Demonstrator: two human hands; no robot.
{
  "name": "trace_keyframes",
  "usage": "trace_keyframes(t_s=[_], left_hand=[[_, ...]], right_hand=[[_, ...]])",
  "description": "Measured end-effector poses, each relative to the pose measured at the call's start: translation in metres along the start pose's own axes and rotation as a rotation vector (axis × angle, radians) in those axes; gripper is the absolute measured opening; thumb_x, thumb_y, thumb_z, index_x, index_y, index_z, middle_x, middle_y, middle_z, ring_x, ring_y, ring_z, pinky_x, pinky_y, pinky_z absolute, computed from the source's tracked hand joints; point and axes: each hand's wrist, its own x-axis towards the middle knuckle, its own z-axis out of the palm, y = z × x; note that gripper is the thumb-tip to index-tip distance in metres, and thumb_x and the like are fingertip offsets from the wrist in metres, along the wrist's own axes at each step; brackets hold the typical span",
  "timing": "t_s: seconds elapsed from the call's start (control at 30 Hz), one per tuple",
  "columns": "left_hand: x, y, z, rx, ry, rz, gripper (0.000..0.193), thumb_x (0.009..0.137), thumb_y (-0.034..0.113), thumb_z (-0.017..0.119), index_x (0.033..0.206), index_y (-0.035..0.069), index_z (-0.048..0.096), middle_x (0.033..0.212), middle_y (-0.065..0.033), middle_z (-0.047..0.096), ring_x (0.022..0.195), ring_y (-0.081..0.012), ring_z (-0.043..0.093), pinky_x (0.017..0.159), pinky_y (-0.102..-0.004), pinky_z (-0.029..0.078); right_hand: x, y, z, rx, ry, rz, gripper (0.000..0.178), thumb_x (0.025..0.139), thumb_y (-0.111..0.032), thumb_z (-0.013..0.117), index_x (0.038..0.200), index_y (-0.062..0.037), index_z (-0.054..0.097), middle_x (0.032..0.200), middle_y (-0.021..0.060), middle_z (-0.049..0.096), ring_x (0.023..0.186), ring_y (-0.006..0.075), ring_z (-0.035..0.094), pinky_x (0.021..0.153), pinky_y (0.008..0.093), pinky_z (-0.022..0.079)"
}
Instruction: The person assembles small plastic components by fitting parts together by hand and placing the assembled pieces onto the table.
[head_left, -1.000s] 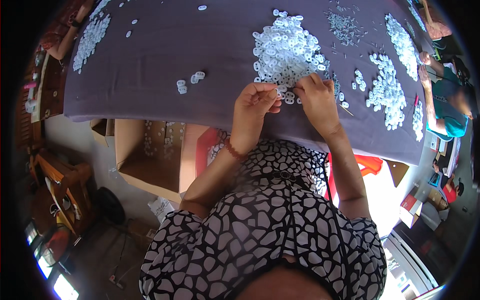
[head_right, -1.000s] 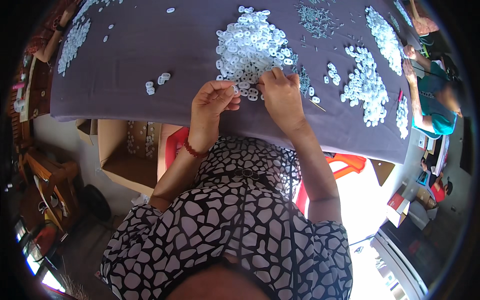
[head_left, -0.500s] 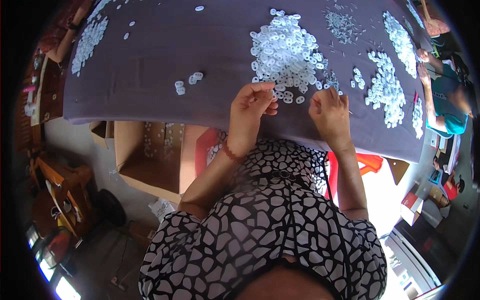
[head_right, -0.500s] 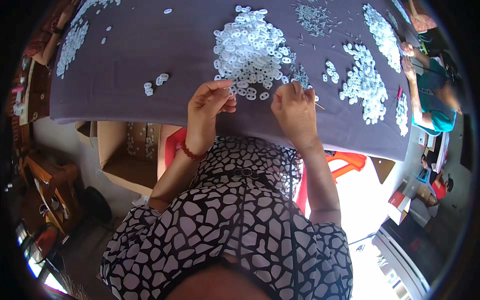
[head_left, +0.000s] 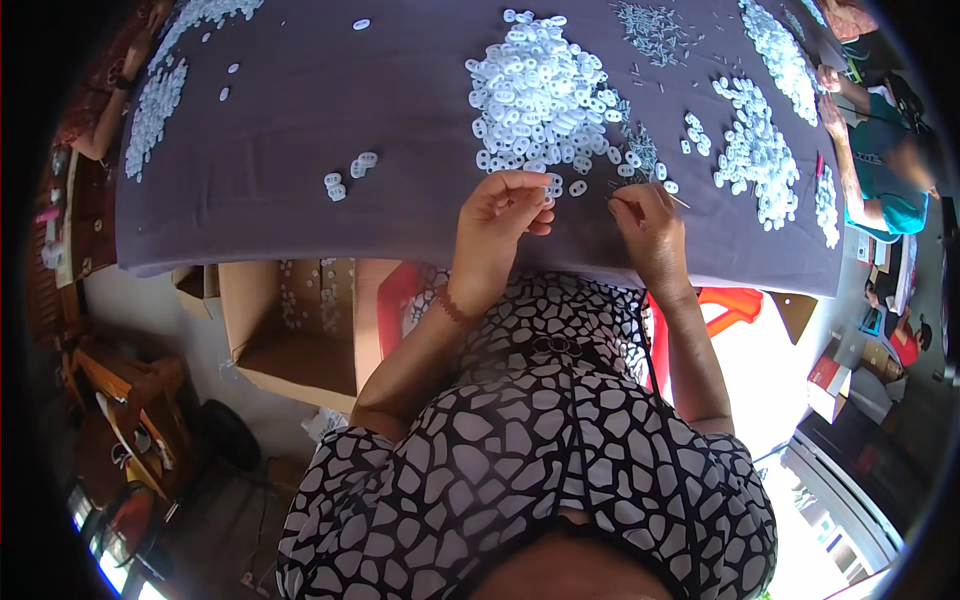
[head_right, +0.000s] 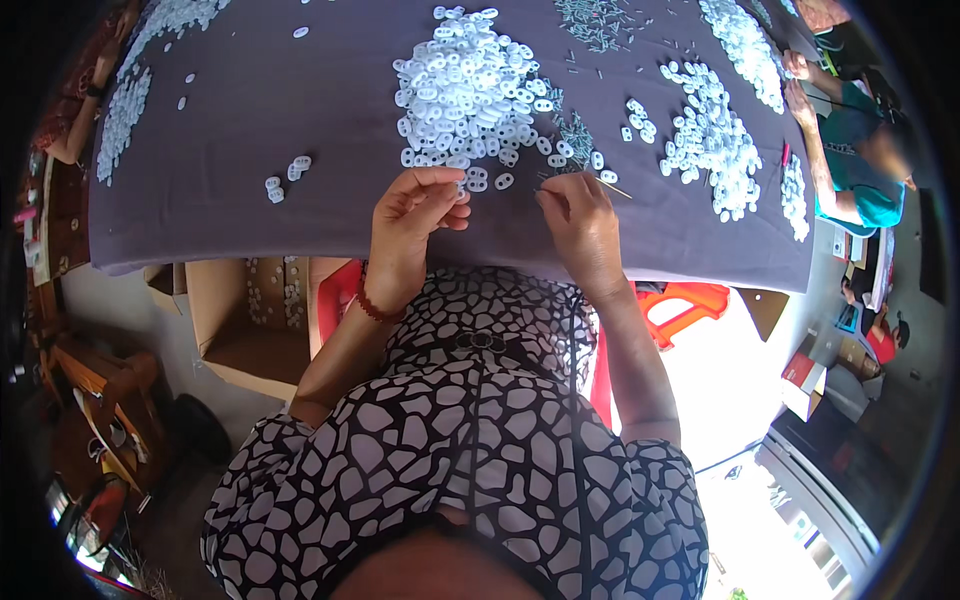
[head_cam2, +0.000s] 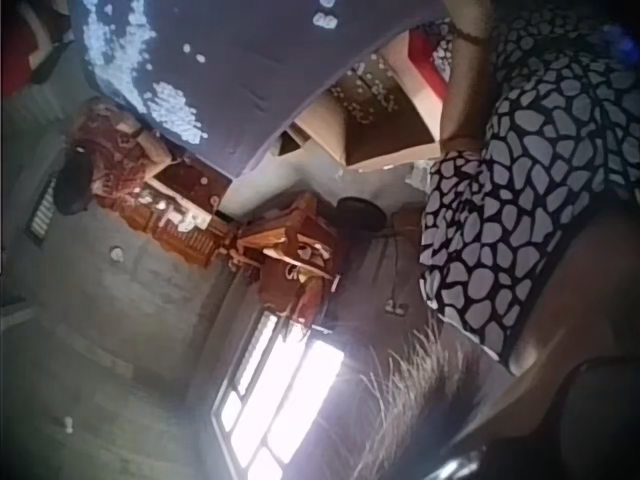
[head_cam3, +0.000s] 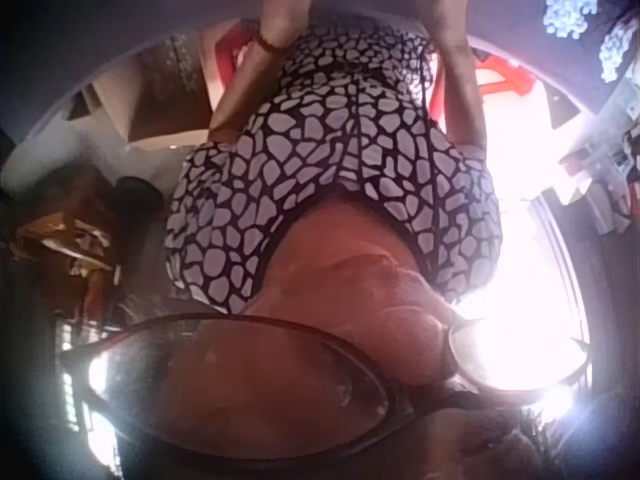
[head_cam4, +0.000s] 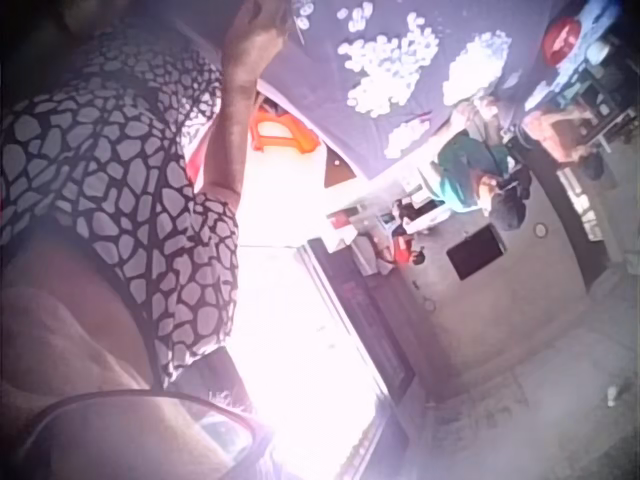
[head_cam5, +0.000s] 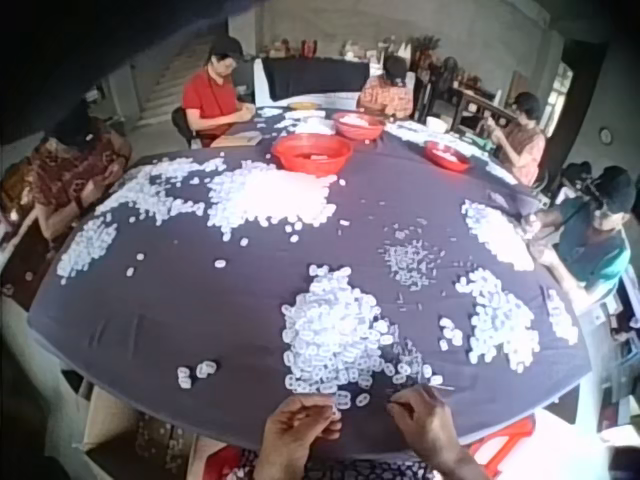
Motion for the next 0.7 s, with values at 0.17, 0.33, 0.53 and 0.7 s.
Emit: trace_keyframes(t_s=[0.17, 0.33, 0.53, 0.7], left_hand=[[0.0, -0.003, 0.001, -0.021, -0.049, 0.027, 0.017, 0.093, 0.009, 0.059, 0.108, 0.001, 0.061, 0.09, -0.0057, 0.063, 0.079, -0.0124, 0.061, 0.073, -0.026, 0.052], [-0.001, -0.003, 0.003, -0.05, -0.146, 0.077, 0.018, 0.093, 0.009, 0.059, 0.11, 0.001, 0.059, 0.092, -0.0059, 0.064, 0.082, -0.0132, 0.062, 0.076, -0.027, 0.053], [-0.004, -0.004, 0.004, -0.039, -0.171, 0.112, 0.018, 0.093, 0.009, 0.059, 0.109, 0.002, 0.059, 0.093, -0.0055, 0.064, 0.082, -0.0125, 0.062, 0.076, -0.0264, 0.053], [-0.007, 0.001, 0.005, 0.029, -0.225, 0.174, 0.023, 0.093, 0.006, 0.058, 0.115, 0.001, 0.06, 0.097, -0.0061, 0.064, 0.084, -0.0126, 0.063, 0.078, -0.026, 0.053]], right_hand=[[0.002, 0.0, 0.005, -0.147, -0.044, -0.04, 0.011, 0.08, -0.001, 0.065, 0.088, -0.0023, 0.059, 0.083, 0.0118, 0.059, 0.073, 0.0286, 0.06, 0.066, 0.0362, 0.049], [0.004, -0.005, 0.002, -0.271, -0.057, -0.142, 0.014, 0.079, -0.001, 0.065, 0.088, -0.0016, 0.055, 0.083, 0.0124, 0.058, 0.074, 0.0287, 0.061, 0.062, 0.0376, 0.048], [0.009, -0.048, -0.018, 0.333, -0.239, 0.214, 0.014, 0.083, 0.004, 0.063, 0.091, -0.0023, 0.052, 0.082, 0.0035, 0.056, 0.07, 0.0116, 0.061, 0.058, 0.0265, 0.048], [0.011, -0.064, -0.02, 0.596, -0.197, 0.154, 0.02, 0.084, 0.009, 0.061, 0.099, -0.0011, 0.053, 0.088, 0.0025, 0.056, 0.077, 0.0096, 0.06, 0.066, 0.024, 0.052]])
